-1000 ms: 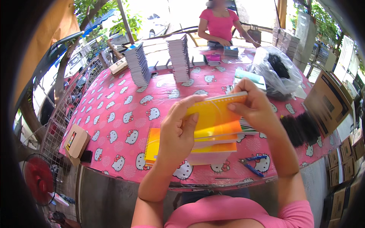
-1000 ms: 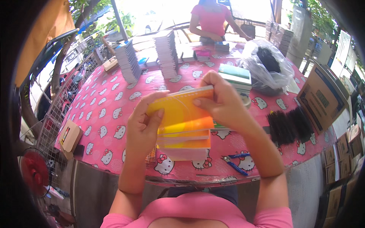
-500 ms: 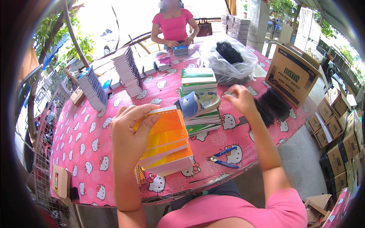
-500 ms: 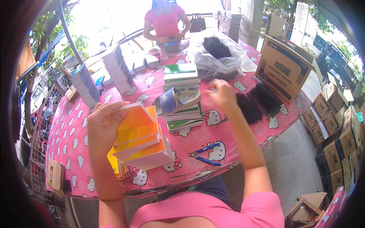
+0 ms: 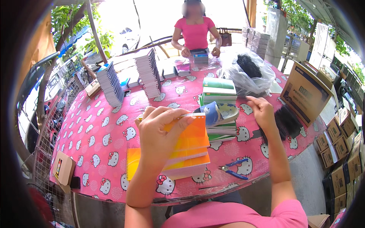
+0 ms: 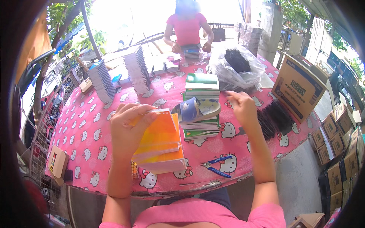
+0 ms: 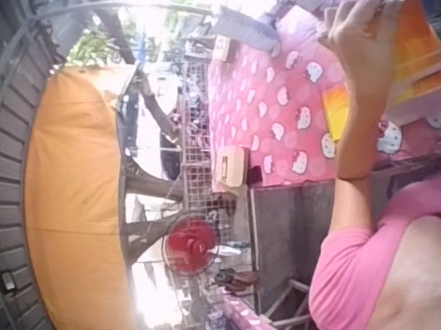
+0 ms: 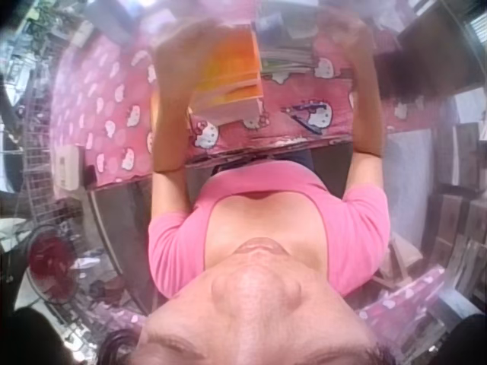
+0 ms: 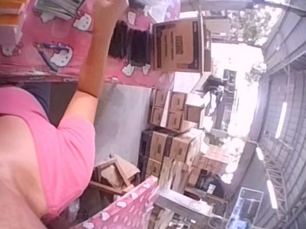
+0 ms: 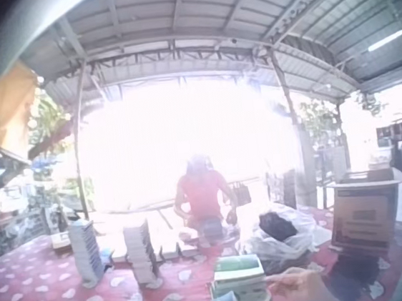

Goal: The person trims the excess spiral binding on small yellow notebooks using pliers and then stacks the notebooks on a table.

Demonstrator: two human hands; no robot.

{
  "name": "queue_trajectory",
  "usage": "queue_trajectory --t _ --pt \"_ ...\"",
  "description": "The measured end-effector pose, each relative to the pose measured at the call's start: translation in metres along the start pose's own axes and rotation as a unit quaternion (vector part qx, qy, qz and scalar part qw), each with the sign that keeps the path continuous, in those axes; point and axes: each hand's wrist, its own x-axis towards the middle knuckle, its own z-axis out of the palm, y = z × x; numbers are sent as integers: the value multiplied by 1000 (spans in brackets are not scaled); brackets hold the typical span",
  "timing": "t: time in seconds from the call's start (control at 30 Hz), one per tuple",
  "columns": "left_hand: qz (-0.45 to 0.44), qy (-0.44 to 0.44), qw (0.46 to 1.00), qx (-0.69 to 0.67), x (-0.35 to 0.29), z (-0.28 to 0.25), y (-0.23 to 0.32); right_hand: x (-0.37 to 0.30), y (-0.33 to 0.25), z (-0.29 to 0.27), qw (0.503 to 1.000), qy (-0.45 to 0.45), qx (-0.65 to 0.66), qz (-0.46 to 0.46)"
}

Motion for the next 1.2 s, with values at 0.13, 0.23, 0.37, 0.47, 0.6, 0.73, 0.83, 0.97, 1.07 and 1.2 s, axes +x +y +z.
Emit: queue_trajectory --t 0.13,0.23,0.37,0.47,0.6,0.73,0.83,0.97,1.07,1.2 --pt "-2 0 1000 -8 -1 1 -1 0 -118 -16 944 -116 298 -83" --pt "3 2 1000 -16 -2 2 2 10 -129 -16 949 -138 258 -120" --pt "17 9 1000 -7 -2 3 2 17 -132 -15 939 -179 240 -166" --pt "16 16 1000 -12 -3 2 2 29 -136 -19 909 -312 243 -131" --pt "6 13 1000 0 -4 1 5 39 -151 -31 882 -426 204 -19" --pt "7 17 1000 1 -4 3 2 19 -140 -17 925 -205 146 -284" --pt "12 11 1000 16 -5 1 2 17 -149 -21 934 -239 198 -175" --pt "7 8 1000 16 -3 0 3 18 -146 -16 938 -177 99 -282" --pt "4 11 1000 15 -3 3 3 22 -150 -17 935 -212 124 -256" --pt "-2 4 1000 27 -3 1 6 18 -151 -9 946 -183 109 -245"
